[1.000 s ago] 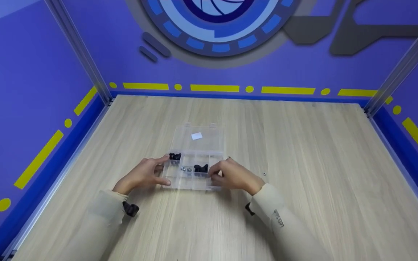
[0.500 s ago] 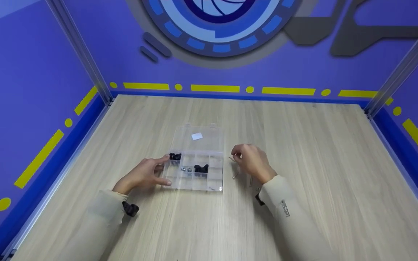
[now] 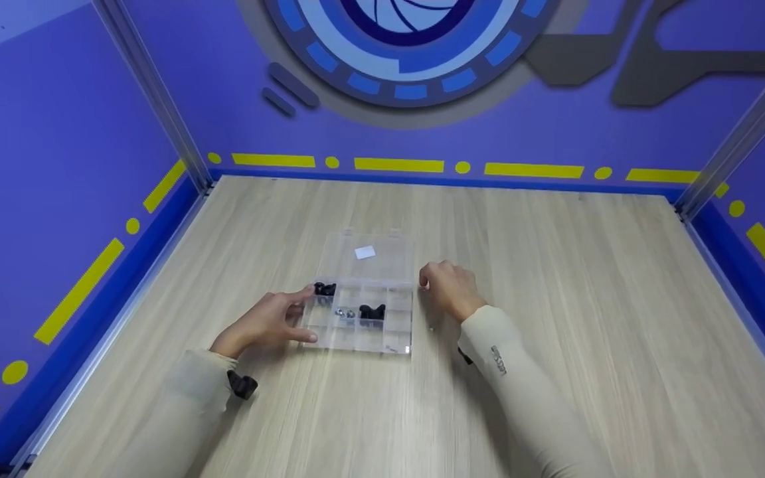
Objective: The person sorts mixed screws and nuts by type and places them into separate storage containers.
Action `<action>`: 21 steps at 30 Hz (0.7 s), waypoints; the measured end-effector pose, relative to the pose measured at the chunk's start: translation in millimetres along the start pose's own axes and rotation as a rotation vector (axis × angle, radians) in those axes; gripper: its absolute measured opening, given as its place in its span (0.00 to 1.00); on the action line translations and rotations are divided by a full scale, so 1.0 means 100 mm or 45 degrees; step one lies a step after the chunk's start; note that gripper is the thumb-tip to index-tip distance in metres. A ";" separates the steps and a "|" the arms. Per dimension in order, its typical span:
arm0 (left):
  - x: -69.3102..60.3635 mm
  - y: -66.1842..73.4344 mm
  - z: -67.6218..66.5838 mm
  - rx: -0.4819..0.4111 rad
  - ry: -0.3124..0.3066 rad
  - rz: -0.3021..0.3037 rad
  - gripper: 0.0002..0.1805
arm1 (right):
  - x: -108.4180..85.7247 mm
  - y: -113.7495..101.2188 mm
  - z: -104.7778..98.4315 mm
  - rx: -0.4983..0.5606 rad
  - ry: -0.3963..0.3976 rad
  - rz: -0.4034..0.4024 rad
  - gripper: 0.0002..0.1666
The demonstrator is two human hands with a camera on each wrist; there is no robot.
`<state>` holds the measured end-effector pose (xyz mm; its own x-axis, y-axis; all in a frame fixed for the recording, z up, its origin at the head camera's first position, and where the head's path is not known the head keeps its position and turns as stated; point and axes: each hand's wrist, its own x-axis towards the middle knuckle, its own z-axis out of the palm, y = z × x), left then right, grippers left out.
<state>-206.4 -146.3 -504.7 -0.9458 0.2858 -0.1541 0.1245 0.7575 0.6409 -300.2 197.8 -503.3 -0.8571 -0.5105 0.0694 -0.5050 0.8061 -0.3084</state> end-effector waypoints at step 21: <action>0.00 -0.01 0.01 -0.002 -0.010 0.000 0.53 | 0.01 -0.08 0.12 -0.121 0.127 -0.065 0.06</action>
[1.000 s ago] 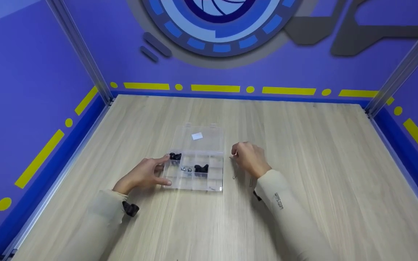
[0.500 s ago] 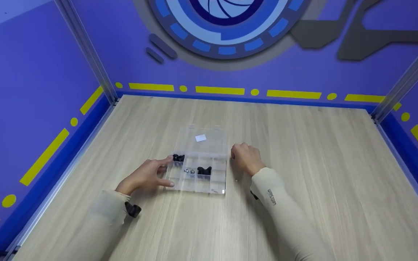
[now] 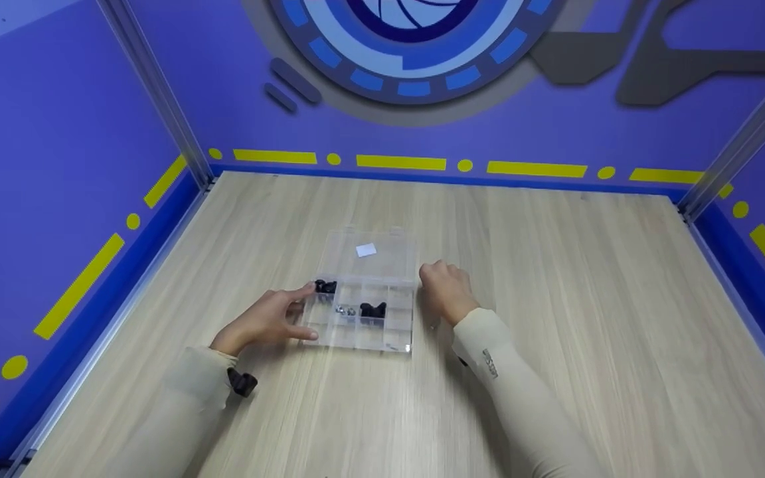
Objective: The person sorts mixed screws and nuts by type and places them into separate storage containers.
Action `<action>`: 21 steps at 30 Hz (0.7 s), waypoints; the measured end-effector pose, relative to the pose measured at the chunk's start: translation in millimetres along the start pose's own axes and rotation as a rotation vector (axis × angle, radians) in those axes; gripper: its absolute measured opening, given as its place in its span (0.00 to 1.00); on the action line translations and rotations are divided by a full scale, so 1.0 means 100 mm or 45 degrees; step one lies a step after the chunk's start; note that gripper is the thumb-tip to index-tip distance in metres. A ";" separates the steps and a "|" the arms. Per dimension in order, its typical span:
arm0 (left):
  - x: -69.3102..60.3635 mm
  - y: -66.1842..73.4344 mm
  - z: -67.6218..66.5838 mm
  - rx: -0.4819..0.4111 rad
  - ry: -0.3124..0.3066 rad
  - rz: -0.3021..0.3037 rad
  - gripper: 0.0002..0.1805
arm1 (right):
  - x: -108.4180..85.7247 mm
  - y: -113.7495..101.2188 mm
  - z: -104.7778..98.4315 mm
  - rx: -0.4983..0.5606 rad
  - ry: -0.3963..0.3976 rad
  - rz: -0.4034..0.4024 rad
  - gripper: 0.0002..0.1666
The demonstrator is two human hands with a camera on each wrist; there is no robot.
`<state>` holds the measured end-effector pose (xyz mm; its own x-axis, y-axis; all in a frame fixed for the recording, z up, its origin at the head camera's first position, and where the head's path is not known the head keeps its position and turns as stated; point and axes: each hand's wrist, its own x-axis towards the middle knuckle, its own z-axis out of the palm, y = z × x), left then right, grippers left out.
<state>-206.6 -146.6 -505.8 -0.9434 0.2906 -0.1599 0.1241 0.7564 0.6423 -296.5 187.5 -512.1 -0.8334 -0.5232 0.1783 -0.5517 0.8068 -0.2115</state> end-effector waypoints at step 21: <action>-0.01 0.00 -0.01 -0.001 0.010 0.019 0.53 | 0.04 0.11 -0.02 0.138 -0.262 0.028 0.07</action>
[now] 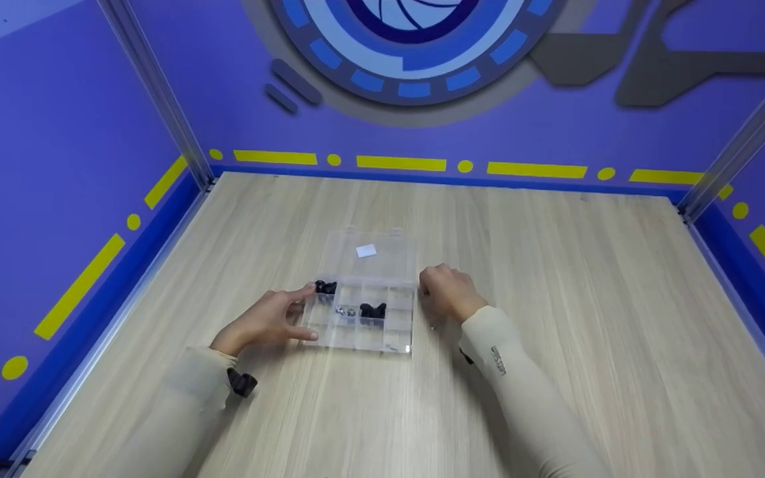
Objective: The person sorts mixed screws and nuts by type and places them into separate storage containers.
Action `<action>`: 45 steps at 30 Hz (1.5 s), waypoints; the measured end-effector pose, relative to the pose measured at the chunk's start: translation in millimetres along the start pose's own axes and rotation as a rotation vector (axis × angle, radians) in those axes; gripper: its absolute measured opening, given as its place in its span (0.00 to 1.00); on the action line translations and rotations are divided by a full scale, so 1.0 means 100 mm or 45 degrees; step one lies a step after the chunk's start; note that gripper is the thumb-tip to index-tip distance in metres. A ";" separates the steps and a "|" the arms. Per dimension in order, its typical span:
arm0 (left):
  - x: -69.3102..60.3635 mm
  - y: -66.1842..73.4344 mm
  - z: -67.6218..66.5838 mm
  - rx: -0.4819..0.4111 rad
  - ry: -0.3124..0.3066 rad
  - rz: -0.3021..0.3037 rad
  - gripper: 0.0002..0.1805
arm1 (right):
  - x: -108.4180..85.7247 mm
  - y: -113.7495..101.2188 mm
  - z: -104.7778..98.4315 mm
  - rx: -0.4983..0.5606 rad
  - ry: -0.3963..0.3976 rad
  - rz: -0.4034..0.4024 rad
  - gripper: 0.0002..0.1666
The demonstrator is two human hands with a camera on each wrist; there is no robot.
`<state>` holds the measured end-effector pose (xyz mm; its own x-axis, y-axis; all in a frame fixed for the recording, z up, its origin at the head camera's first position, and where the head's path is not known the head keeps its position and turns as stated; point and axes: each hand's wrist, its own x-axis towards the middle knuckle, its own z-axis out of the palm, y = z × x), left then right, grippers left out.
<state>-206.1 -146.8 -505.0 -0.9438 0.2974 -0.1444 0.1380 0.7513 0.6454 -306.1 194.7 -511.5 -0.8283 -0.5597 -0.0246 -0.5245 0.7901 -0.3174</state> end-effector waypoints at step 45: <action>0.00 -0.02 0.01 -0.012 0.002 -0.009 0.54 | -0.43 -0.35 -0.13 0.293 0.258 -0.397 0.06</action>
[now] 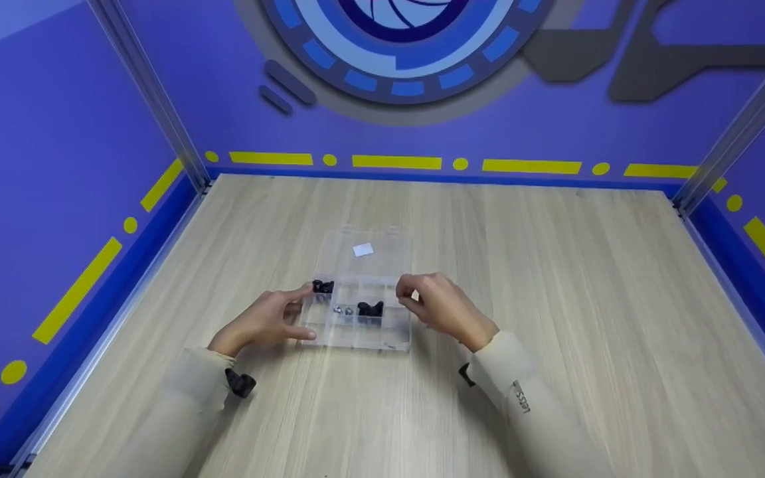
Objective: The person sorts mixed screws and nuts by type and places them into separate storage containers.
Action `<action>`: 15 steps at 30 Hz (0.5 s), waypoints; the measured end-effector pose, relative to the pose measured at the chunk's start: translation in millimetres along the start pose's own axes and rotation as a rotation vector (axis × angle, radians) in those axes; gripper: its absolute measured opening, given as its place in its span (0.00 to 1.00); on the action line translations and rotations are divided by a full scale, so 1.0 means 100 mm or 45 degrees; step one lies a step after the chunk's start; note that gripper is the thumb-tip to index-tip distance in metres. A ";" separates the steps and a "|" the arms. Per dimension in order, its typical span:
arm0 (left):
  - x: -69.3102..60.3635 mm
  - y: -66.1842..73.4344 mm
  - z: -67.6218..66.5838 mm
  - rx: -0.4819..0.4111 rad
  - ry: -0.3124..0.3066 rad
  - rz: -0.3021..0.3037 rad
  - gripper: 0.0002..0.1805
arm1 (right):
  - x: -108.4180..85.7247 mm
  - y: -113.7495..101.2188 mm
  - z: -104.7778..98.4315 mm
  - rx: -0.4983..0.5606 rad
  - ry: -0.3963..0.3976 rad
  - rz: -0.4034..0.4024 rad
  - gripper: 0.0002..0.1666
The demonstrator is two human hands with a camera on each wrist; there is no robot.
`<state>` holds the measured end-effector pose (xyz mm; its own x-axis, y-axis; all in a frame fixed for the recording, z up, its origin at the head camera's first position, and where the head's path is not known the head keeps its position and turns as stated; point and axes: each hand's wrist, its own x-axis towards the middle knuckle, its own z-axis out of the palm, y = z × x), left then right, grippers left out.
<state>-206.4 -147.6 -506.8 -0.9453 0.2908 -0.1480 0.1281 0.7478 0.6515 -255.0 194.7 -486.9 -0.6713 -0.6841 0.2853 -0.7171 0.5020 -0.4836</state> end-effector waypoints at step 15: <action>0.00 -0.01 0.00 -0.022 0.010 0.001 0.54 | 0.02 -0.12 0.07 0.040 -0.083 -0.105 0.08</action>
<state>-206.3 -148.1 -507.2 -0.9475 0.2866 -0.1414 0.1237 0.7370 0.6645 -246.3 183.4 -486.6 -0.5959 -0.7559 0.2711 -0.7624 0.4265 -0.4866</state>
